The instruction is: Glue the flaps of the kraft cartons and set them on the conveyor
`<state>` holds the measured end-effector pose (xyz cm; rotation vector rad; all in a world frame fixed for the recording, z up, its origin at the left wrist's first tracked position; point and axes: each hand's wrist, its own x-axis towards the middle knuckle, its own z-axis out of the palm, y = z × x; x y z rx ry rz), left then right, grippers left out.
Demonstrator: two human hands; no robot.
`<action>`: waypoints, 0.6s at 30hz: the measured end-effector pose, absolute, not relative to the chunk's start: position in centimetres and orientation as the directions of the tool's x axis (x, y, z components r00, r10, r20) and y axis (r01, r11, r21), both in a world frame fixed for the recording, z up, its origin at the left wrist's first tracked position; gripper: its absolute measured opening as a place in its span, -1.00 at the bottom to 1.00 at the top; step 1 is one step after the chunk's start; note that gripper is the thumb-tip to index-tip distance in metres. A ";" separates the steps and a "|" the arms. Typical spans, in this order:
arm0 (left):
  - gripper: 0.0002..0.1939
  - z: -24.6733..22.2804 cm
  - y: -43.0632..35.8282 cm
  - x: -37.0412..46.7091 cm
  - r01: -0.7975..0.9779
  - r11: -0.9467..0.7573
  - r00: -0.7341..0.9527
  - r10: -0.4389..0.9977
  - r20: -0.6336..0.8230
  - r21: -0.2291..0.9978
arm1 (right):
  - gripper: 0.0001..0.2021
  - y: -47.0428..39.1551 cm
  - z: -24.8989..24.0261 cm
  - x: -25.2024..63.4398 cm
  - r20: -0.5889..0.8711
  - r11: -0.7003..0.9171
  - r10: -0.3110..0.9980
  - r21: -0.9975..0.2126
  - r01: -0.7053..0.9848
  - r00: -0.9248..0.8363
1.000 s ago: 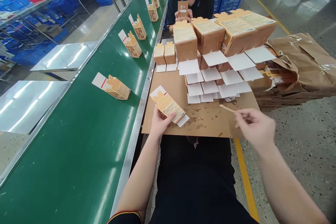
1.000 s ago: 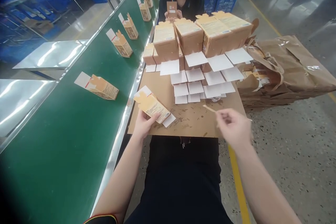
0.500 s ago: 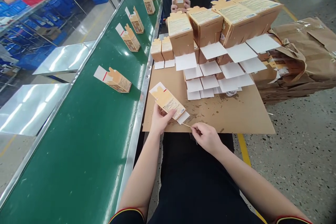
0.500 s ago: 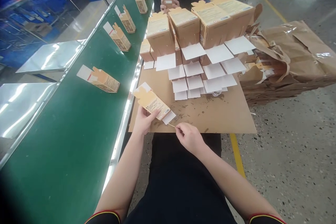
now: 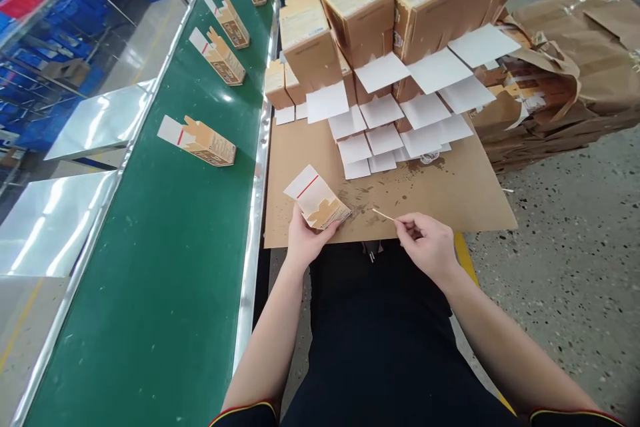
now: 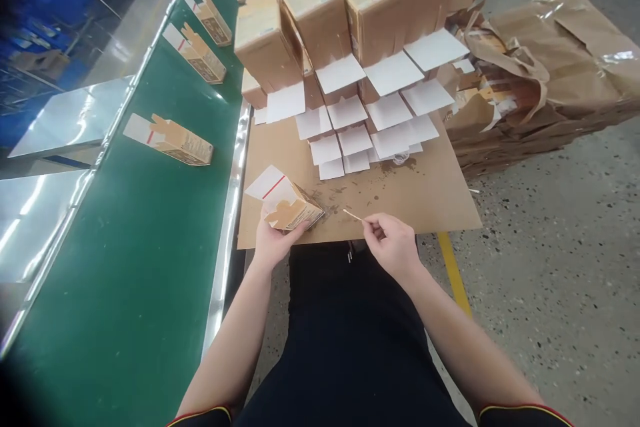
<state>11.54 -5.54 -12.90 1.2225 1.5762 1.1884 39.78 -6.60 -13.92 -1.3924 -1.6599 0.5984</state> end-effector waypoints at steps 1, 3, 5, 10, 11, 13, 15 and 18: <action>-0.20 -12.9 -5.6 11.6 0.255 0.091 -0.215 0.976 -0.035 0.963 | -0.82 -6.8 -13.8 39.9 0.286 0.238 0.958 -0.811 0.535 0.006; -0.18 -13.2 -5.7 11.6 0.301 0.077 -0.218 0.976 -0.010 0.950 | -0.81 -7.1 -13.7 40.2 0.245 0.199 0.969 -0.826 0.528 0.017; -0.18 -13.4 -5.7 11.6 0.329 0.057 -0.226 0.974 0.020 0.943 | -0.80 -7.4 -13.5 40.4 0.228 0.183 0.973 -0.837 0.515 0.024; -0.23 -13.5 -5.4 11.7 0.396 0.071 -0.215 0.977 0.017 0.916 | -0.82 -7.5 -13.1 40.9 0.284 0.225 0.958 -0.843 0.489 0.049; -0.25 -13.5 -5.3 11.8 0.405 0.076 -0.210 0.978 0.012 0.911 | -0.82 -7.4 -13.0 40.9 0.292 0.231 0.955 -0.843 0.486 0.052; -0.27 -13.4 -5.1 11.9 0.415 0.074 -0.202 0.979 0.012 0.907 | -0.81 -7.1 -12.9 40.8 0.303 0.243 0.952 -0.843 0.479 0.052; -0.27 -13.6 -4.9 11.6 0.420 0.067 -0.215 0.976 0.028 0.905 | -0.79 -6.8 -12.7 40.6 0.315 0.257 0.948 -0.842 0.475 0.045; -0.23 -13.7 -4.9 8.9 0.435 0.097 -0.344 0.937 0.066 0.895 | -0.75 -6.5 -12.5 40.6 0.330 0.274 0.943 -0.837 0.474 0.038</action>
